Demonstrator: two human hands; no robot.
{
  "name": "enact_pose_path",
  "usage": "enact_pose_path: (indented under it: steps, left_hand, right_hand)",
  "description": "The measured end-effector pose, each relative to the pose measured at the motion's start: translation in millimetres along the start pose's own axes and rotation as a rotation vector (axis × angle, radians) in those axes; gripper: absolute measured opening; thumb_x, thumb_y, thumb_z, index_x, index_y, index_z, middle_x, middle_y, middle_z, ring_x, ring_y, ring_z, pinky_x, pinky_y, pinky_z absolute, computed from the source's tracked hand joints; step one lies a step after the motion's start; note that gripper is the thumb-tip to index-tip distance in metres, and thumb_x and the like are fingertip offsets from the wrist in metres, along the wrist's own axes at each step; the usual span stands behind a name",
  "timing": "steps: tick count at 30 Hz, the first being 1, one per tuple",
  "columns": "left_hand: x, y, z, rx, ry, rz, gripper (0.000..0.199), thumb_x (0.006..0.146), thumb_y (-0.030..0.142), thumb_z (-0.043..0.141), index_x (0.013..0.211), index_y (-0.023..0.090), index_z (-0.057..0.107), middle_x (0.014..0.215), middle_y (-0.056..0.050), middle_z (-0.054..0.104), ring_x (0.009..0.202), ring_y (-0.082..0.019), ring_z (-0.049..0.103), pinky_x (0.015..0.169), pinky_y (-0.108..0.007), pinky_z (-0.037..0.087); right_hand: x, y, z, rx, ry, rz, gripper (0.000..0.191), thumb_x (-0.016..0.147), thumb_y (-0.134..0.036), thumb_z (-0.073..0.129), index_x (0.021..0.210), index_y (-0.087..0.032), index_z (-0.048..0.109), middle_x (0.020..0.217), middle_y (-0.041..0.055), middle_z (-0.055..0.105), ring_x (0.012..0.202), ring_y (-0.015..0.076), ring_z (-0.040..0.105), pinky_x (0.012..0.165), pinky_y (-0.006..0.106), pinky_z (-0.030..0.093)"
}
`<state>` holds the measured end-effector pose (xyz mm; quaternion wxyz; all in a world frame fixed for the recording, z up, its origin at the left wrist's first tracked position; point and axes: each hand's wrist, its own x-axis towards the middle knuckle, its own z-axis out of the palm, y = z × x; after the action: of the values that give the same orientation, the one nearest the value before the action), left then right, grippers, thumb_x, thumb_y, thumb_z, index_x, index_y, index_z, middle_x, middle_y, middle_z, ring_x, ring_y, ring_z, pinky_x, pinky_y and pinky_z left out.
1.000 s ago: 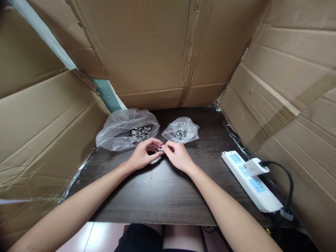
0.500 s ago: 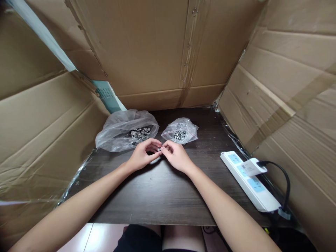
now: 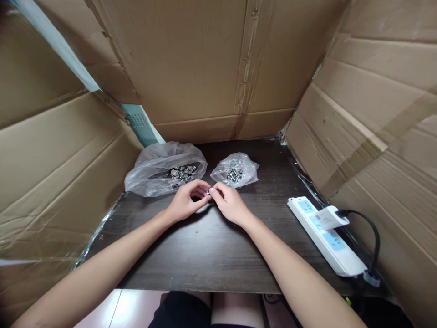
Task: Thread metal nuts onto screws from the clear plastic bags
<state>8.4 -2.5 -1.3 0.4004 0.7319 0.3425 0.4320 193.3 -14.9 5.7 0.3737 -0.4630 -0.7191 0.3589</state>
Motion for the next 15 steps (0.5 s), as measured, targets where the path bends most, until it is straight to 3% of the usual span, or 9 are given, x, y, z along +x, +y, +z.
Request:
enact_pose_path:
  steps: [7, 15]
  left_hand:
    - [0.6, 4.4, -0.4, 0.067, -0.070, 0.005, 0.022, 0.087, 0.028, 0.071, 0.104, 0.014, 0.065, 0.095, -0.007, 0.072, 0.082, -0.016, 0.069, 0.076, -0.027, 0.058]
    - [-0.1, 2.6, -1.1, 0.137, -0.061, -0.014, 0.018, 0.088, 0.029, 0.068, 0.100, 0.015, 0.065, 0.079, -0.003, 0.070, 0.070, -0.013, 0.066, 0.069, -0.024, 0.055]
  right_hand:
    - [1.0, 4.6, 1.4, 0.021, 0.001, 0.023, 0.030, 0.099, -0.043, 0.047, 0.082, -0.020, 0.057, 0.072, -0.0002, 0.057, 0.066, 0.0156, 0.049, 0.064, 0.028, 0.038]
    - [1.0, 3.2, 0.5, 0.011, 0.006, 0.028, 0.033, 0.099, -0.043, 0.046, 0.079, -0.020, 0.057, 0.071, -0.0009, 0.055, 0.065, 0.0148, 0.047, 0.063, 0.028, 0.037]
